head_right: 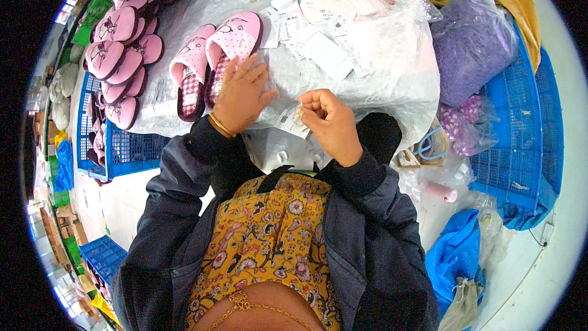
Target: The person sits on the floor and repeatedly picks up small white tags, peels off backing, and attaches them to pink slippers. They handle the slippers one at a time, placing tagged pairs aside on a white sheet.
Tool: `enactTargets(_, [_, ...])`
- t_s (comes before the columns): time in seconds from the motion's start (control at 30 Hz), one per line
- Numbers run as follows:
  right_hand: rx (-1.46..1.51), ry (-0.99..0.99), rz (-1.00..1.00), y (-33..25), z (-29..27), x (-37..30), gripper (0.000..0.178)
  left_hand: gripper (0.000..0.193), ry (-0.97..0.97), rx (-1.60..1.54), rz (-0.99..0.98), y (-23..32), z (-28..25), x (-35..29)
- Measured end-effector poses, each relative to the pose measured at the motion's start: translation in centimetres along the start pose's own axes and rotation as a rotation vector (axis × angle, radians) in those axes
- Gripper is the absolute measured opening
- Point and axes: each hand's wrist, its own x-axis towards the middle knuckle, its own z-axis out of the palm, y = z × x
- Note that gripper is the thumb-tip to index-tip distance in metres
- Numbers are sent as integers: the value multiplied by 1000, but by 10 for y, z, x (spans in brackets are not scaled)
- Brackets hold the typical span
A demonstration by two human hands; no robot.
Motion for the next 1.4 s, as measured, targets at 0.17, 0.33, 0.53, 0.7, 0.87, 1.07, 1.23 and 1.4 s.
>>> enactTargets(0.17, [-8,7,-19,3,1,2,17,43,42,-88,40,4,5,-7])
enactTargets(0.33, [7,8,-33,2,-1,3,16,45,28,-145,1,-16,-8,4])
enactTargets(0.53, [-3,15,-36,7,-3,1,16,43,-88,-83,63,-40,-8,23])
enactTargets(0.7, [7,34,-33,7,-3,0,17,38,-125,-146,126,-50,-7,40])
enactTargets(0.87, [34,31,-21,5,-4,-3,17,36,-88,-4,263,-56,-9,47])
enactTargets(1.07, [51,38,-25,9,-6,-6,18,36,-116,-23,189,-52,-10,49])
enactTargets(1.23, [59,32,-31,11,-4,-6,18,30,-64,-288,111,-66,-5,55])
enactTargets(1.4, [37,42,-28,6,-3,-7,18,12,-153,-252,183,-81,-2,71])
